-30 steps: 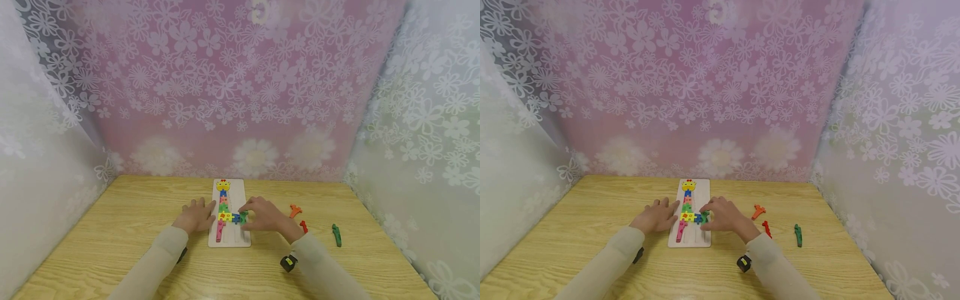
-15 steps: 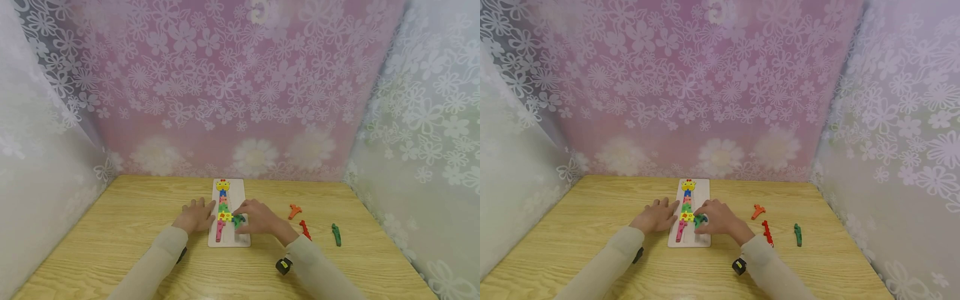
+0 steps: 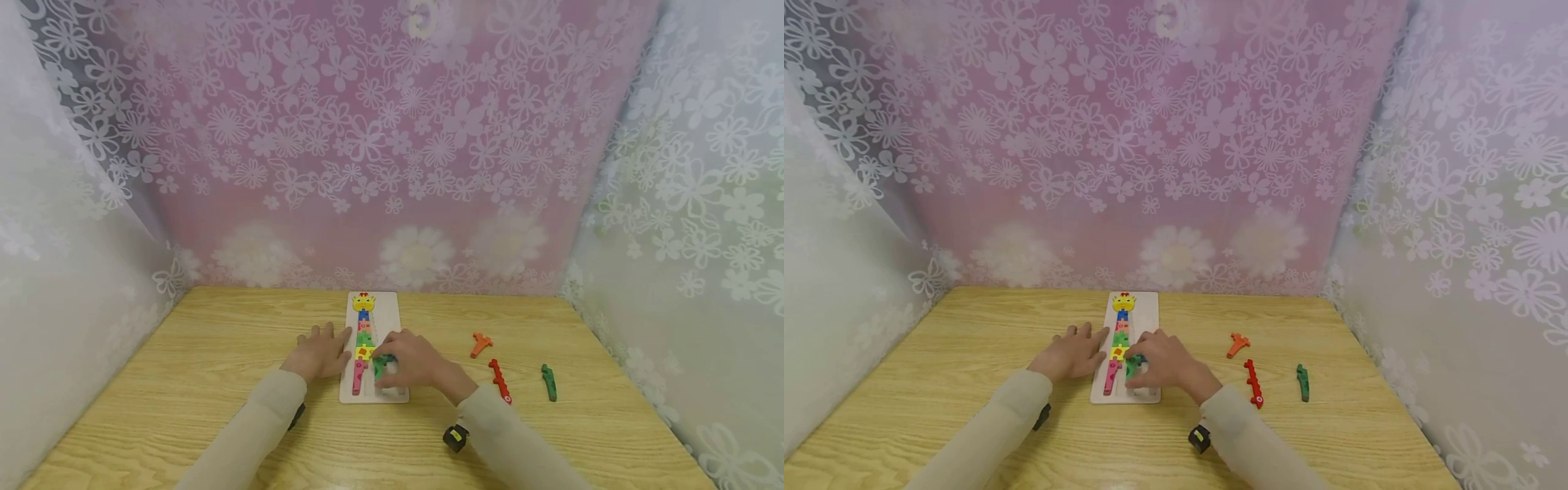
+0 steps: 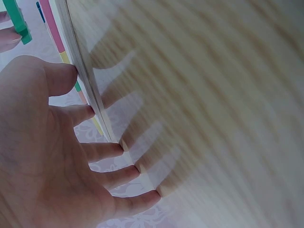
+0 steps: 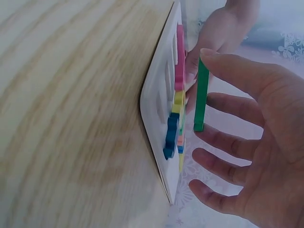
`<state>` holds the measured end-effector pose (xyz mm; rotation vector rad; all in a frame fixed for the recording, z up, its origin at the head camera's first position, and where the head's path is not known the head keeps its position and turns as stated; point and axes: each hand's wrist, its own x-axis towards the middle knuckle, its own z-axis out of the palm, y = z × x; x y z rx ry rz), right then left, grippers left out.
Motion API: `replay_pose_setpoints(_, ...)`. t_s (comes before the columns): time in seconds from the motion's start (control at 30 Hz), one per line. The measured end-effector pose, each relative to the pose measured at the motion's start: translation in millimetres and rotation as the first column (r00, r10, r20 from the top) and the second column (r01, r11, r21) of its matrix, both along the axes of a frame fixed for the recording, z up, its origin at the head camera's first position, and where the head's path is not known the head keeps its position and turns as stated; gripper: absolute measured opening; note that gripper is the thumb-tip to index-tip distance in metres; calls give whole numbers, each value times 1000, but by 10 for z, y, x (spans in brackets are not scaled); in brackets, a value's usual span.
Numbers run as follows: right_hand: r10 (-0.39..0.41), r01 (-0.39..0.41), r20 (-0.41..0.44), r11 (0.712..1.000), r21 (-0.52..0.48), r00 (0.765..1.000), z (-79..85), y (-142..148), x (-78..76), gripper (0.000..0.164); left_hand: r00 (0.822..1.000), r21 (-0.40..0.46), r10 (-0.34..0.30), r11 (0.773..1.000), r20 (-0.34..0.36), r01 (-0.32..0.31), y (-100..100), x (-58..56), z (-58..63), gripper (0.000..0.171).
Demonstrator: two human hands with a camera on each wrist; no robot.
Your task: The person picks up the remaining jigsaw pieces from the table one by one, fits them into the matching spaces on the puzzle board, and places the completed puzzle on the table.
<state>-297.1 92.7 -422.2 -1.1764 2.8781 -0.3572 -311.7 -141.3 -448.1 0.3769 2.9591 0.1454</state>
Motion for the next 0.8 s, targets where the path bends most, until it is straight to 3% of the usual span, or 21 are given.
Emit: replay_pose_setpoints(0.8,-38,41,-30,994,97,999,-70,-203,75,50,1000,-3,4,1000,3,-4,3,-30,-19,62)
